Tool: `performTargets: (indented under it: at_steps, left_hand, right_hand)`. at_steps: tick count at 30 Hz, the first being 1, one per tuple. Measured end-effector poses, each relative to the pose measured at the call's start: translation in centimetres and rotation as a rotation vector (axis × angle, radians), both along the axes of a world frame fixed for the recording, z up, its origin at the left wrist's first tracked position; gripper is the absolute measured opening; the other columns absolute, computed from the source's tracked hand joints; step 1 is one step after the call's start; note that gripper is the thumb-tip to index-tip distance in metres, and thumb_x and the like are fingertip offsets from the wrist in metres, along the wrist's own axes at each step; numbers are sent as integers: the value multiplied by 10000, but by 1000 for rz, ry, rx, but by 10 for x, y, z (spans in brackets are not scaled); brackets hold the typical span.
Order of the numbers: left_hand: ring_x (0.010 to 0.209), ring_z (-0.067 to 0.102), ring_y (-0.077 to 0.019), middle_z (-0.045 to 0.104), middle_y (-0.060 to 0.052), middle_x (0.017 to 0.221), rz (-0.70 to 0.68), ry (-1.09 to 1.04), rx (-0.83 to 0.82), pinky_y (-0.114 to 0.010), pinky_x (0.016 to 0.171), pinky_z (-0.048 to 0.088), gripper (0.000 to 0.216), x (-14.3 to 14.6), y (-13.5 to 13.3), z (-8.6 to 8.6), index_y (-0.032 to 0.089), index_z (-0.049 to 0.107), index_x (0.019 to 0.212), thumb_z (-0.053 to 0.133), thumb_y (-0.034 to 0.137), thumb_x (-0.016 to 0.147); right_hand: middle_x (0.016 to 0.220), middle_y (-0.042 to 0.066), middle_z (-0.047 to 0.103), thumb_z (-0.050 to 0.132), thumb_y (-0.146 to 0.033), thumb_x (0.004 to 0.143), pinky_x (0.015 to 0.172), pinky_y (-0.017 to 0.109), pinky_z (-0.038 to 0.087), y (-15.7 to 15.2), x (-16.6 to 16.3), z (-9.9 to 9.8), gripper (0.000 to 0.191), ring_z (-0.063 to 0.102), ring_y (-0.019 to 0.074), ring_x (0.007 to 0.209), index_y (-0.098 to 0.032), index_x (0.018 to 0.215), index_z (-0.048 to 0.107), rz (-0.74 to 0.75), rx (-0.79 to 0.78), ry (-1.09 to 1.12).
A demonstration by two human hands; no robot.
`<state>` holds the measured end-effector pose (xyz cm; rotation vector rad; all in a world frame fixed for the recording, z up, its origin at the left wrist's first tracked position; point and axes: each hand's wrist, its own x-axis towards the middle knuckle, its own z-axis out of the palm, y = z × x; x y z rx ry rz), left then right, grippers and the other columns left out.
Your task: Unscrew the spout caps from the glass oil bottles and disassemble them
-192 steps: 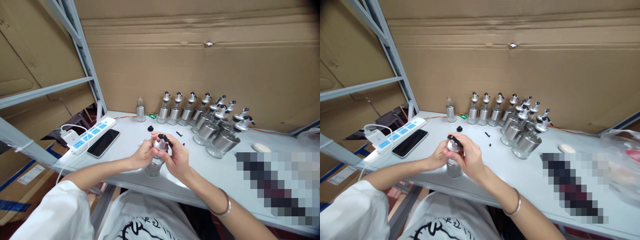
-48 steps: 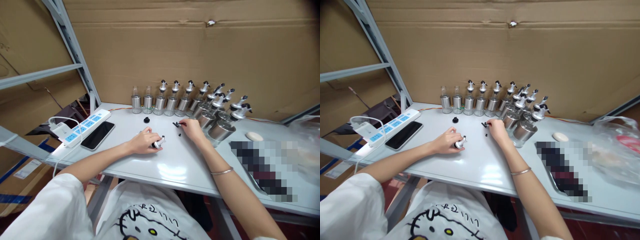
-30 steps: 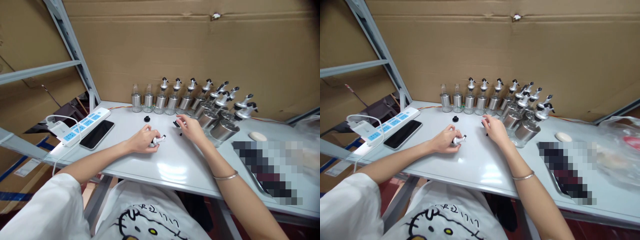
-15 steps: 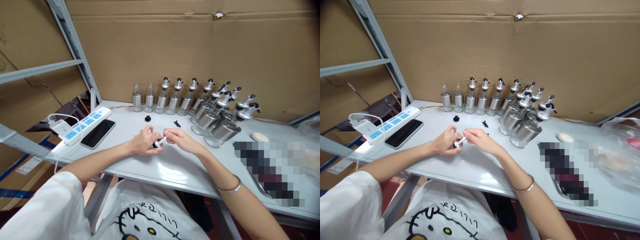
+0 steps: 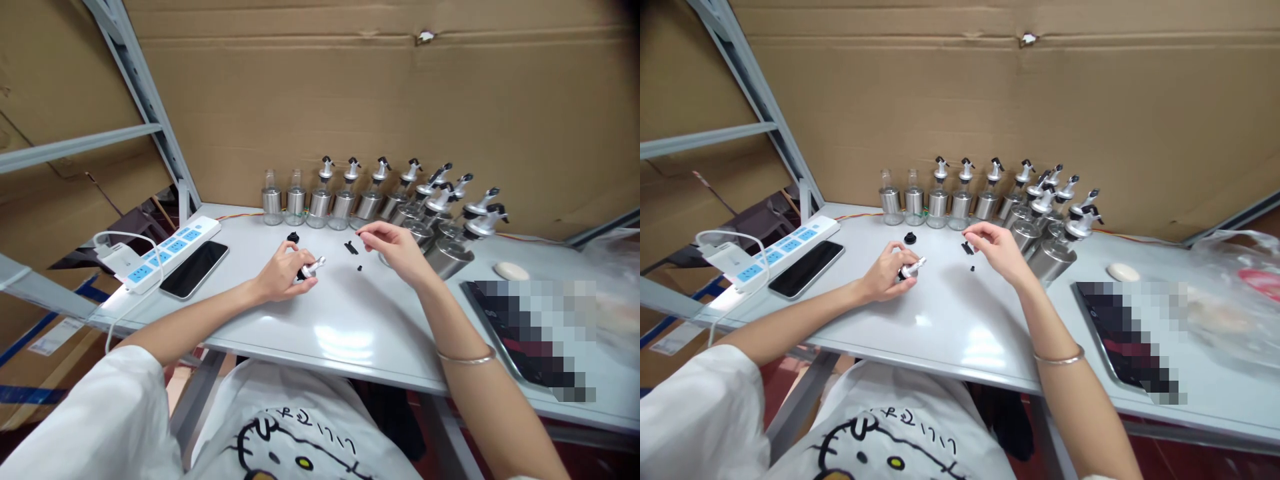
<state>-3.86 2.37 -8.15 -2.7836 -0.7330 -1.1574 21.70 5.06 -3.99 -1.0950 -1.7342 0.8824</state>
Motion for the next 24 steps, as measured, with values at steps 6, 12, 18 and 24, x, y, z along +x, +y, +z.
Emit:
performTargets:
  at_steps: [6,12,18,24]
  left_hand:
    - [716,624,-148,681,-36,835,-75,43,64,-374,856,380,207,1,1,4,189,440,936,389,388,904]
    - [728,626,-146,681,-36,827,-81,50,60,-371,866,386,197,-2,2,7,185,451,950,399,370,904]
    - [726,622,-146,679,-40,829,-56,101,-15,-387,887,385,247,-3,2,7,186,467,942,382,414,902]
    - [715,619,-139,673,-31,820,-86,80,66,-368,874,391,217,-4,3,9,186,451,959,381,387,919]
  right_hand:
    - [659,8,640,570,-184,713,656,253,430,5,17,-6,39,577,134,636,-168,717,605,-67,-23,-568]
    - [670,-2,638,554,-136,705,656,219,437,10,23,-13,48,588,128,657,-177,712,578,-58,-43,-781]
    - [706,3,655,557,-109,710,642,207,435,11,28,-17,84,589,128,677,-178,726,603,-17,-140,-891]
    - [725,17,662,563,-103,716,630,202,430,11,25,-17,82,593,132,696,-167,735,611,-36,-163,-939]
